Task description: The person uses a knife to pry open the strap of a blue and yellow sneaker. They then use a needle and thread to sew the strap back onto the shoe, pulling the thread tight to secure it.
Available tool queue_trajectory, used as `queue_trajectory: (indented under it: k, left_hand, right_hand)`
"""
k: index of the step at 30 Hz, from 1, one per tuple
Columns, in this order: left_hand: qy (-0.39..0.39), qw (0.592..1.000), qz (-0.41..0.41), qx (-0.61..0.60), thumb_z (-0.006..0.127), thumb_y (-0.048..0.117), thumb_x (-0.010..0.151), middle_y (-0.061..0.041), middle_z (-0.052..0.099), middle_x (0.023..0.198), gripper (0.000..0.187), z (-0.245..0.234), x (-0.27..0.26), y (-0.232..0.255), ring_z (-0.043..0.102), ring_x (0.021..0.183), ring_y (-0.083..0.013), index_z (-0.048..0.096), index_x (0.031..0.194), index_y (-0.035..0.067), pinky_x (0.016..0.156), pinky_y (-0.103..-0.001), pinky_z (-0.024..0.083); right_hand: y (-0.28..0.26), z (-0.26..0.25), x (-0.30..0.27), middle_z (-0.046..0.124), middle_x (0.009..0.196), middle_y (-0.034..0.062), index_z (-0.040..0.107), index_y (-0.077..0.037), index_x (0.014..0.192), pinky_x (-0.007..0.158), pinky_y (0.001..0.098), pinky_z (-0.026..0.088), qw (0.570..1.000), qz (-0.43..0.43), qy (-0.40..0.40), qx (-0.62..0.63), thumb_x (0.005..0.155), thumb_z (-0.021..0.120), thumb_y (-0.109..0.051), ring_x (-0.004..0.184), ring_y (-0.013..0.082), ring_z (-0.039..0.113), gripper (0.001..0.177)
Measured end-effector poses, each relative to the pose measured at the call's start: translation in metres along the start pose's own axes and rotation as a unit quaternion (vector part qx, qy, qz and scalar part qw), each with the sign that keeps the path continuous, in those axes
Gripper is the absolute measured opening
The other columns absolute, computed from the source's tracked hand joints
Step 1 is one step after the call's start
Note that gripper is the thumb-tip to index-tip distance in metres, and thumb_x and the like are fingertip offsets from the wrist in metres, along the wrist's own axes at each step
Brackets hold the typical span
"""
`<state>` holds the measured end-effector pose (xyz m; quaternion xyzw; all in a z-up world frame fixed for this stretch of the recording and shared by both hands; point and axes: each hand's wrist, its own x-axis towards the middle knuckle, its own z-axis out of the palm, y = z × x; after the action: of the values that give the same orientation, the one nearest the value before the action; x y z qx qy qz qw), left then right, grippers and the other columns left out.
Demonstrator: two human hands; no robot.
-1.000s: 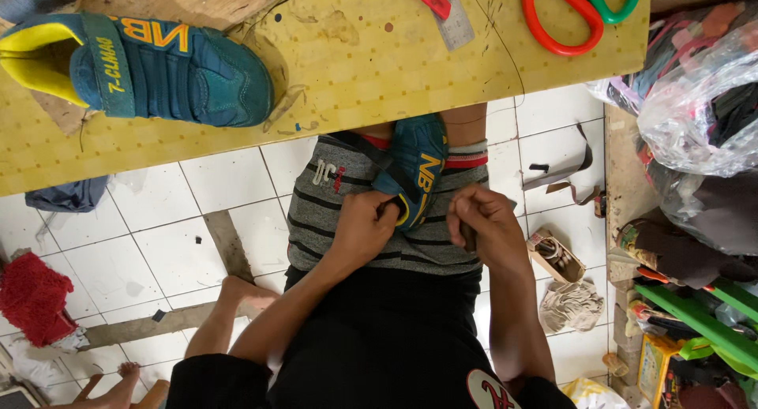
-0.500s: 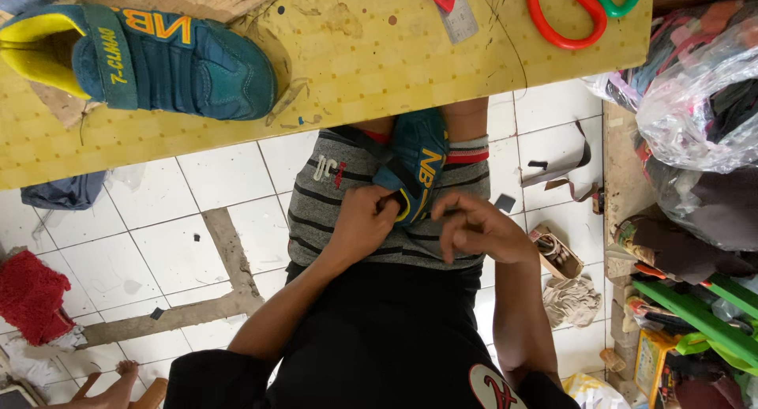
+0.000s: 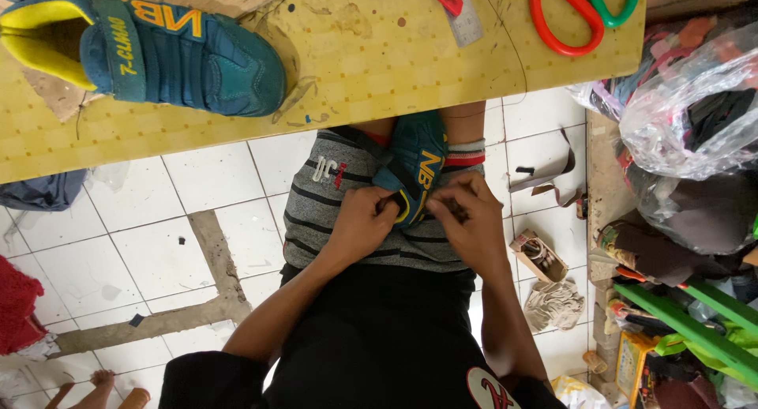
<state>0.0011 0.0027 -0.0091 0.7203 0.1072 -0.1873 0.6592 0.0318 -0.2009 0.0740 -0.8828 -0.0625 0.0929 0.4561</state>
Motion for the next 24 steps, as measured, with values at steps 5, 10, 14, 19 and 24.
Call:
queue_trajectory:
  k: [5,10,14,19,24]
  left_hand:
    - [-0.002,1.0,0.012,0.001,0.058,0.005,0.094,-0.02,0.062,0.054,0.025,-0.002,-0.004,0.003,0.057,0.054,-0.0136,0.077,0.083,-0.006,0.044,-0.025,0.04]
    - [-0.003,1.0,0.022,-0.003,0.056,0.005,0.095,-0.02,0.062,0.055,0.025,-0.002,-0.004,-0.005,0.058,0.054,-0.0144,0.079,0.091,-0.004,0.047,-0.025,0.041]
    - [-0.016,1.0,0.016,-0.017,0.056,0.005,0.095,-0.015,0.063,0.055,0.025,-0.004,-0.004,-0.009,0.056,0.056,-0.012,0.08,0.091,-0.001,0.046,-0.026,0.042]
    - [-0.036,0.999,0.005,-0.031,0.057,0.005,0.095,-0.016,0.066,0.058,0.024,-0.01,-0.006,0.01,0.057,0.058,-0.0142,0.079,0.1,-0.004,0.049,-0.027,0.043]
    - [-0.045,0.998,-0.006,-0.043,0.057,0.005,0.095,-0.016,0.066,0.062,0.027,-0.009,-0.008,-0.007,0.057,0.064,-0.0157,0.078,0.107,-0.006,0.053,-0.03,0.045]
  right_hand:
    - [0.007,-0.019,-0.008,0.058,0.061,0.0093,0.073,0.001,0.093,0.041,0.0247,0.042,0.937,0.11,-0.078,0.323,0.1,0.065,-0.014,0.042,0.0115,0.045,0.018]
    - [-0.008,-0.028,0.006,0.063,0.067,0.0114,0.075,-0.001,0.113,0.05,0.0242,0.04,0.98,0.09,-0.01,0.176,0.095,0.07,-0.004,0.055,0.012,0.05,0.018]
    - [-0.015,-0.024,0.012,0.066,0.07,0.012,0.084,-0.008,0.098,0.048,0.0293,0.047,0.999,0.004,-0.029,-0.04,0.095,0.081,-0.014,0.055,0.0208,0.06,0.008]
    - [-0.019,0.006,0.011,0.075,0.074,0.0191,0.084,-0.007,0.109,0.051,0.0371,0.049,0.999,0.025,0.013,-0.042,0.099,0.075,-0.014,0.06,0.028,0.068,0.015]
    - [0.004,0.028,0.003,0.078,0.078,0.0108,0.085,-0.012,0.105,0.054,0.0329,0.056,0.993,-0.067,0.069,-0.072,0.096,0.08,-0.009,0.066,0.0273,0.074,0.011]
